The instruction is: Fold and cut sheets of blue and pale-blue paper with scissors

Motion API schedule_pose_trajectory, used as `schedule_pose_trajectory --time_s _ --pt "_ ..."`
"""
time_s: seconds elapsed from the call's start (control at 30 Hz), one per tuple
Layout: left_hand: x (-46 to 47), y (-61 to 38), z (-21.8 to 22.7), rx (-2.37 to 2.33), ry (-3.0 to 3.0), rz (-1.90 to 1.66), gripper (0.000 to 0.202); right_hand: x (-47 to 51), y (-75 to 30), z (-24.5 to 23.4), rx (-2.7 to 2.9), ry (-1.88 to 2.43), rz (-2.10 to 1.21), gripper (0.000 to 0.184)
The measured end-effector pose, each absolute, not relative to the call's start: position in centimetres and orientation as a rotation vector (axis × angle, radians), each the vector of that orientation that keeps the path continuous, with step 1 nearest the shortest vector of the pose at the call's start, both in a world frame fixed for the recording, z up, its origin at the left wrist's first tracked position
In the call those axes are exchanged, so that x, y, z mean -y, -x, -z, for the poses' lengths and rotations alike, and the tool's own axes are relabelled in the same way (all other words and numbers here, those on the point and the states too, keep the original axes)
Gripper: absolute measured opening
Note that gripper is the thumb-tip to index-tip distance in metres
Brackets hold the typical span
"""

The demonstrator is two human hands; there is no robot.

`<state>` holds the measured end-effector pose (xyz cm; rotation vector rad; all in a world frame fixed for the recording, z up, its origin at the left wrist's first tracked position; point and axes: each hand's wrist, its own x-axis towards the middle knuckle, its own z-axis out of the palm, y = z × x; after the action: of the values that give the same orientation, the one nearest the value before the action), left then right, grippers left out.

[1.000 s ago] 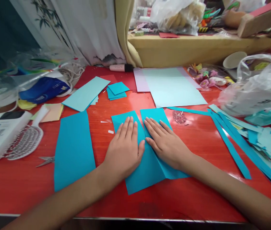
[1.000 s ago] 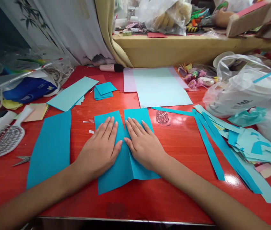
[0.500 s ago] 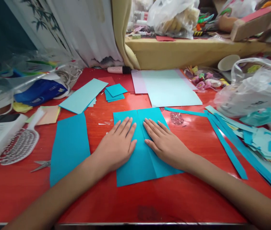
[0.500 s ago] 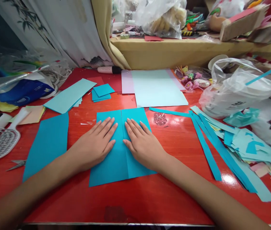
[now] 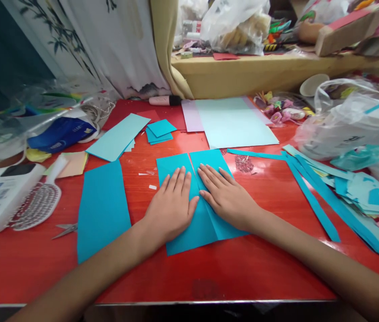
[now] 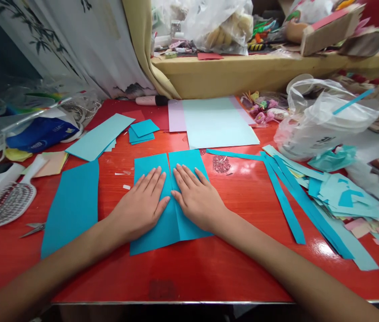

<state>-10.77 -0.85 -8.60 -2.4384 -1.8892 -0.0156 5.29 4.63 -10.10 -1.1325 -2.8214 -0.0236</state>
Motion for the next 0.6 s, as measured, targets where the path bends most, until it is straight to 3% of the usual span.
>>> schedule_pose_trajectory --time_s 0.6 --pt "1.77 9.86 9.12 1.920 2.275 0.176 0.058 -4.35 -5.09 9.70 2.821 1.157 0.024 0.055"
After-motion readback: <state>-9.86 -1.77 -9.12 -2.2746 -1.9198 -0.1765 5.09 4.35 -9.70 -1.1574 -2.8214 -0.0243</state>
